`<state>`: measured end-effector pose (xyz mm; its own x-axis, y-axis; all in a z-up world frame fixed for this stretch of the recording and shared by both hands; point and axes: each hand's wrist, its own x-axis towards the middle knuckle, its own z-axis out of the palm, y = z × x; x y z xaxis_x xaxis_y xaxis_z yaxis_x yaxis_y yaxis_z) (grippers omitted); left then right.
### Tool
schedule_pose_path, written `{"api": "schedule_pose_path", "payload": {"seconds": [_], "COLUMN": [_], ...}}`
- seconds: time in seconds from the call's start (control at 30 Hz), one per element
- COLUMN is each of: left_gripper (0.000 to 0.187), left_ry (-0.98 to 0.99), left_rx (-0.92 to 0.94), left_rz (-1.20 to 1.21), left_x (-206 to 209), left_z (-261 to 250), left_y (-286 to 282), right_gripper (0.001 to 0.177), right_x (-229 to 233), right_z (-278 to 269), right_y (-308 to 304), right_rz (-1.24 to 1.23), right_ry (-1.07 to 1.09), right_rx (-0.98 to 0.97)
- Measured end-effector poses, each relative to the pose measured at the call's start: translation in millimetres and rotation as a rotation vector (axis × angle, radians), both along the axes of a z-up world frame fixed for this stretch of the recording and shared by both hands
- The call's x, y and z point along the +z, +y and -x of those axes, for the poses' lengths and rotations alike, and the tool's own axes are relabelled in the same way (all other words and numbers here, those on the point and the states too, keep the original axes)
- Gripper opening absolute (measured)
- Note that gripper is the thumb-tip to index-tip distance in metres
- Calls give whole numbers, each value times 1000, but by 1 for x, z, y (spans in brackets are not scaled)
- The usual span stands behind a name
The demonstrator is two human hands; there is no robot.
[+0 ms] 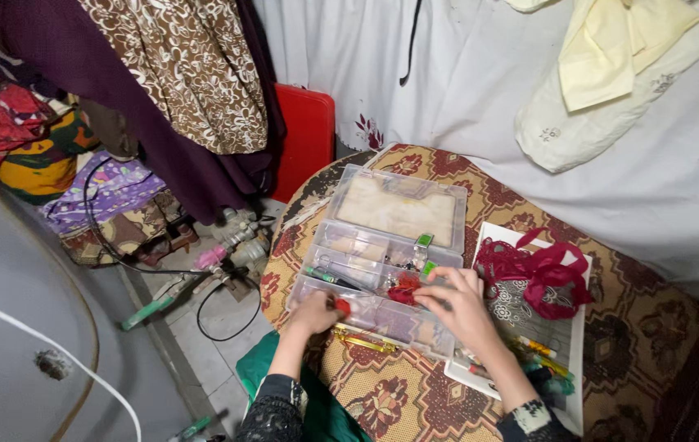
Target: The person organizes craft supplies by moving spools of thread, ribbons, and small decorative items from a clear plastic organizer into a white tray. The person handles each item individually, placing them into the tray and occasionally rearranging them.
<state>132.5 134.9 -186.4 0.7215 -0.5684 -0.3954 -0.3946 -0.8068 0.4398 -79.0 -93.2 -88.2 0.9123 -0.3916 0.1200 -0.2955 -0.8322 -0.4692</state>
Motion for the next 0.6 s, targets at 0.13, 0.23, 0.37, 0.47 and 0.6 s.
{"api": "schedule_pose_path", "payload": {"seconds": [0.13, 0.23, 0.37, 0.47, 0.6], "left_gripper": [44, 40, 60, 52, 28], "left_ry": [-266, -339, -268, 55, 73], "left_rx": [110, 123, -164, -294, -152], "left_rz": [28, 22, 647, 917, 833], "left_x": [22, 66, 112, 122, 128], "left_z": [8, 31, 78, 104, 90], "left_y": [5, -3, -38, -72, -83], "right_gripper": [23, 24, 24, 26, 29], "right_x": [-2, 7, 32, 51, 64], "right_z": [22, 29, 24, 13, 7], "right_y": [-21, -22, -8, 4, 2], "right_rz": [-60, -194, -412, -457, -468], "right_ry": [-166, -216, -140, -162, -226], "right_rx": [22, 43, -69, 5, 6]}}
